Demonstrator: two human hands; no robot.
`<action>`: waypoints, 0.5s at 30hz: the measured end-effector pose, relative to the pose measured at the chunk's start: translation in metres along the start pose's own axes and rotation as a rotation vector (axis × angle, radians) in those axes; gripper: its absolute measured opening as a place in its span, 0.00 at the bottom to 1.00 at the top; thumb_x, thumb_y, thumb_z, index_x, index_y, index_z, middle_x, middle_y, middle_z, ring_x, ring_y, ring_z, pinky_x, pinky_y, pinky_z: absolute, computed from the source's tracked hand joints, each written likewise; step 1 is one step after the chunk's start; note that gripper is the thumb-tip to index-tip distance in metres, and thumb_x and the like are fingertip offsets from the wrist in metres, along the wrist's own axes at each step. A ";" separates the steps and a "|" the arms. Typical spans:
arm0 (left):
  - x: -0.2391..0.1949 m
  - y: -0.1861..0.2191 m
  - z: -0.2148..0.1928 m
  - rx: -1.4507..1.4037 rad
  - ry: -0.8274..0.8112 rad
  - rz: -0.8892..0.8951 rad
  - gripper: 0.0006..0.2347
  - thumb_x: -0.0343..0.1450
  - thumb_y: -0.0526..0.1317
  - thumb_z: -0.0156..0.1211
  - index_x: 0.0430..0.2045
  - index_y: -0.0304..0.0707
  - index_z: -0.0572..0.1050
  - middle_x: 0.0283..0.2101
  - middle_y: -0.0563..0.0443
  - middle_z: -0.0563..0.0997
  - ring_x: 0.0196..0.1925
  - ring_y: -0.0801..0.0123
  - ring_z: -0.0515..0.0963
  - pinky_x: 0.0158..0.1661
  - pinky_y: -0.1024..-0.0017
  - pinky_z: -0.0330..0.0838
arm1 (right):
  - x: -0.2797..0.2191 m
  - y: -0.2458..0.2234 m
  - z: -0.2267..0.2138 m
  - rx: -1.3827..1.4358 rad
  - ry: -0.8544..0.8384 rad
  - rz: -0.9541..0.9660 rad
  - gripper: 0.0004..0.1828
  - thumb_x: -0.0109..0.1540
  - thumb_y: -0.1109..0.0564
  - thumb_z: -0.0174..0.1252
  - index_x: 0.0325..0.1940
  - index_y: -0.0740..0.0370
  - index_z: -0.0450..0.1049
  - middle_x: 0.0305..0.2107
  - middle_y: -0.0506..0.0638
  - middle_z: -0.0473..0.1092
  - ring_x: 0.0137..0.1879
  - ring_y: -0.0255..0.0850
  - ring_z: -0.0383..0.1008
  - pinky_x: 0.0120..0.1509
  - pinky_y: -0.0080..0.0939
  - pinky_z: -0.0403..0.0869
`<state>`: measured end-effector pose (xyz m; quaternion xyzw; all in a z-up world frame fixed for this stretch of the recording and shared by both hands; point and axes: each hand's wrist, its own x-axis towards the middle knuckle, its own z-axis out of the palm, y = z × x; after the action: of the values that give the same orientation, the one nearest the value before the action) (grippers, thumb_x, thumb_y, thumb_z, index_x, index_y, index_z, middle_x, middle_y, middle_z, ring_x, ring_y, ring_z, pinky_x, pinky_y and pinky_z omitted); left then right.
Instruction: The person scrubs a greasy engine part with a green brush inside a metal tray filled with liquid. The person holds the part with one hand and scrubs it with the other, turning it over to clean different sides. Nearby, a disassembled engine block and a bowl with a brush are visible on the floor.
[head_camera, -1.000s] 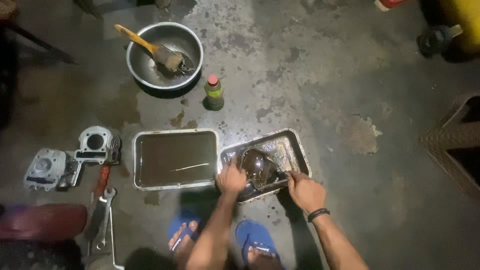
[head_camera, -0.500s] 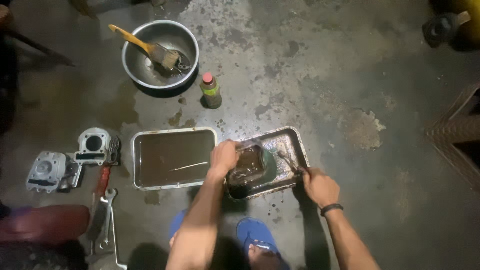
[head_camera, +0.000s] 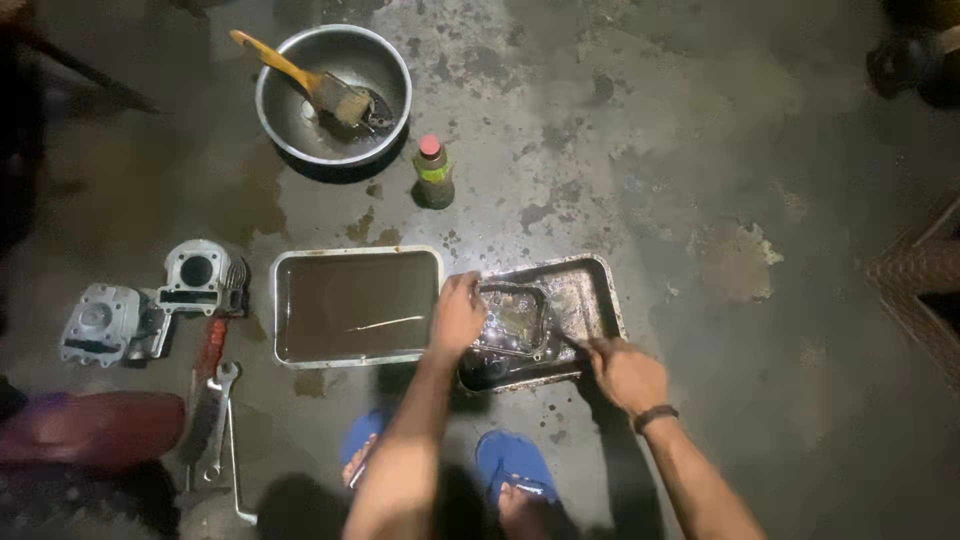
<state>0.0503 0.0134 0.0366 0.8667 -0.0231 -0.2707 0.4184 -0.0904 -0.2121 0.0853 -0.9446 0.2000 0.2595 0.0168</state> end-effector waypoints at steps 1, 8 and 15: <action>0.002 -0.014 0.015 0.000 0.003 0.000 0.21 0.71 0.34 0.53 0.62 0.47 0.69 0.62 0.40 0.70 0.63 0.43 0.74 0.62 0.50 0.71 | -0.003 0.007 -0.004 0.000 0.001 -0.002 0.23 0.69 0.38 0.44 0.56 0.50 0.77 0.41 0.51 0.79 0.51 0.45 0.82 0.52 0.44 0.79; 0.023 -0.116 0.103 0.608 0.695 0.304 0.07 0.71 0.50 0.52 0.34 0.60 0.78 0.41 0.57 0.78 0.39 0.63 0.80 0.37 0.65 0.77 | -0.016 -0.017 0.004 0.126 0.036 -0.071 0.22 0.69 0.38 0.43 0.58 0.44 0.77 0.41 0.53 0.80 0.50 0.52 0.82 0.53 0.53 0.79; 0.002 -0.076 0.071 0.846 1.231 0.855 0.15 0.71 0.35 0.53 0.09 0.50 0.66 0.19 0.56 0.67 0.20 0.65 0.70 0.26 0.69 0.68 | 0.035 -0.046 0.096 -0.039 0.264 -0.332 0.24 0.64 0.47 0.48 0.65 0.32 0.69 0.37 0.44 0.77 0.37 0.47 0.83 0.41 0.50 0.82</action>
<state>0.0034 0.0115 -0.0566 0.8591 -0.2154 0.4598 0.0641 -0.0913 -0.1701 -0.0185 -0.9906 0.0372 0.1309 0.0144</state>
